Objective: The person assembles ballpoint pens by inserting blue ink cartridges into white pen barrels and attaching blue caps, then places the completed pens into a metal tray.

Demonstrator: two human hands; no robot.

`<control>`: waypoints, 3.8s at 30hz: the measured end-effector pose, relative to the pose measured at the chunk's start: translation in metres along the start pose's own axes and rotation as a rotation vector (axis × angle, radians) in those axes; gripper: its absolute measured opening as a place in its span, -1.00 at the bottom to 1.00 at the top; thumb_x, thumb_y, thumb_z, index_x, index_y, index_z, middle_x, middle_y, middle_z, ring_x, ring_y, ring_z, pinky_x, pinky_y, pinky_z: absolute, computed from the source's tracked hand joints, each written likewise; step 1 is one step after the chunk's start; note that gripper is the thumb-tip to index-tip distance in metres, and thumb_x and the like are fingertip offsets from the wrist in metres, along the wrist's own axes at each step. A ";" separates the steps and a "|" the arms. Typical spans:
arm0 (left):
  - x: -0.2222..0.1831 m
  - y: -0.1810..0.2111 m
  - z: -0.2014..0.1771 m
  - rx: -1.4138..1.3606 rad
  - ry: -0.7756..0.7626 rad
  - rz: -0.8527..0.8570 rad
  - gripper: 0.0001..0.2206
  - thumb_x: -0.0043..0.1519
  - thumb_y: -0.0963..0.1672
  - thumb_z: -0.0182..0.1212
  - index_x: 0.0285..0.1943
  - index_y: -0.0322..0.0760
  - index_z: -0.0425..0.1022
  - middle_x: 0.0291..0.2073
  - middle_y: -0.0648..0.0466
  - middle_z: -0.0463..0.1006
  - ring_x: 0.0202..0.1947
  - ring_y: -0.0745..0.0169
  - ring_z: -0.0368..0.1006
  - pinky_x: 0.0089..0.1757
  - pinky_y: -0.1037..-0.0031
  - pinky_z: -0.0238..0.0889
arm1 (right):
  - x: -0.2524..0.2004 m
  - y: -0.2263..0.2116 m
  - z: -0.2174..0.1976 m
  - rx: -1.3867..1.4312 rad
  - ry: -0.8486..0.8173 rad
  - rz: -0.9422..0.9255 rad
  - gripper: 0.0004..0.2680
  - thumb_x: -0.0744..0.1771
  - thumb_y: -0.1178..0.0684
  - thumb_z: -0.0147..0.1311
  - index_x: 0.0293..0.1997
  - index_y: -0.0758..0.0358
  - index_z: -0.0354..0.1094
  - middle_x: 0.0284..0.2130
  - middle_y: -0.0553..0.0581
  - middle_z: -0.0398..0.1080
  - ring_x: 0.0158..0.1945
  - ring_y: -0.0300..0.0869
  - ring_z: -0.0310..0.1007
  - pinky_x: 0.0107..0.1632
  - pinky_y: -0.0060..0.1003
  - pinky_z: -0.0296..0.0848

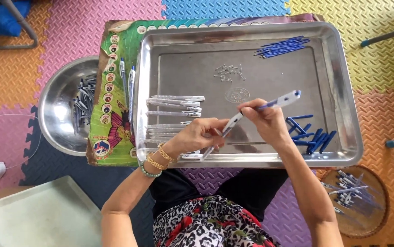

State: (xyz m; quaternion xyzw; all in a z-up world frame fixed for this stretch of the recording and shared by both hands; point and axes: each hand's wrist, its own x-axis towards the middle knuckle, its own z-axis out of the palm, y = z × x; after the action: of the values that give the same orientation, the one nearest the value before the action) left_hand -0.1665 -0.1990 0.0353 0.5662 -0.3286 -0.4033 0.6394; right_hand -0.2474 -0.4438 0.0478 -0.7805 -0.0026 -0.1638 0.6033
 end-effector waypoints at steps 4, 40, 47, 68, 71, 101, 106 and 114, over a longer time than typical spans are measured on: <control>-0.004 0.008 0.005 0.017 -0.039 -0.028 -0.31 0.31 -0.24 0.43 0.67 -0.21 0.29 -0.05 -0.12 0.62 -0.18 0.14 0.68 -0.21 0.30 0.73 | -0.007 0.014 0.000 -0.164 0.065 0.018 -0.79 0.51 -0.10 0.16 -0.16 0.18 0.53 -0.50 0.15 0.50 -0.40 -0.14 0.41 -0.20 -0.10 0.49; 0.028 0.076 -0.072 1.733 0.366 0.262 -0.79 0.17 -0.16 0.45 -0.17 0.22 0.67 -0.27 0.29 0.52 -0.17 0.25 0.58 -0.20 0.37 0.55 | 0.054 0.057 -0.074 0.192 -0.198 0.473 -0.81 0.47 0.10 0.17 0.08 0.49 0.57 -0.35 0.24 0.59 -0.33 -0.07 0.70 -0.22 -0.16 0.74; 0.001 -0.018 -0.174 1.286 0.361 -0.132 -0.73 0.39 -0.16 0.34 0.24 0.06 0.70 0.00 0.11 0.73 0.06 0.07 0.67 0.08 0.24 0.53 | 0.098 0.135 -0.133 -0.609 -0.044 0.323 -0.87 0.52 -0.11 0.22 0.02 0.02 0.64 -0.41 0.08 0.60 -0.27 0.02 0.63 -0.11 -0.01 0.58; 0.026 0.002 -0.162 1.428 0.496 -0.069 -0.62 0.43 -0.04 0.34 0.44 -0.01 0.57 0.30 -0.06 0.54 0.33 -0.14 0.48 0.27 0.08 0.34 | 0.068 0.064 -0.110 -0.930 -0.109 -0.160 -0.65 0.43 0.18 0.18 0.41 -0.06 0.48 0.29 0.33 0.41 0.33 0.28 0.45 0.19 0.14 0.51; -0.014 -0.017 -0.193 1.390 0.584 -0.127 -0.59 0.52 0.03 0.16 0.51 -0.09 0.51 0.39 -0.21 0.46 0.40 -0.31 0.41 0.32 -0.06 0.26 | 0.028 0.032 -0.064 -0.670 -0.385 -0.302 -0.70 0.41 0.15 0.14 0.30 -0.06 0.54 0.25 0.34 0.48 0.37 0.28 0.44 0.35 0.14 0.36; -0.072 -0.062 -0.297 1.330 0.945 0.019 -0.72 0.48 -0.10 0.26 0.22 -0.45 0.65 0.04 -0.33 0.68 -0.02 -0.14 0.64 -0.02 0.18 0.57 | -0.095 0.033 -0.148 -1.113 -0.105 0.056 -0.76 0.44 0.21 0.13 0.28 0.16 0.50 0.44 0.37 0.41 0.37 0.29 0.47 0.16 0.24 0.54; -0.076 -0.061 -0.278 1.357 0.837 -0.023 -0.52 0.39 0.09 0.45 0.15 -0.42 0.66 0.00 -0.30 0.70 -0.03 -0.18 0.61 -0.03 0.06 0.49 | -0.095 0.028 -0.145 -1.035 -0.199 -0.019 -0.52 0.33 0.35 0.01 0.44 0.12 0.44 0.50 0.35 0.36 0.57 0.16 0.30 0.49 0.11 0.31; -0.081 -0.071 -0.276 1.391 0.979 0.137 -0.76 0.48 -0.07 0.31 -0.09 -0.37 0.69 -0.19 -0.20 0.66 -0.20 -0.13 0.54 -0.17 0.09 0.41 | -0.099 0.034 -0.142 -1.029 -0.125 -0.043 -0.76 0.42 0.23 0.16 0.26 0.31 0.46 0.24 0.32 0.48 0.29 0.21 0.47 0.31 0.17 0.46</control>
State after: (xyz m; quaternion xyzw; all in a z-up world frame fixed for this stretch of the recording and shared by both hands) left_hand 0.0279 -0.0033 -0.0711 0.9195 -0.2214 0.2200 0.2390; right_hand -0.3701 -0.5683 0.0208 -0.9842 0.0262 -0.1095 0.1367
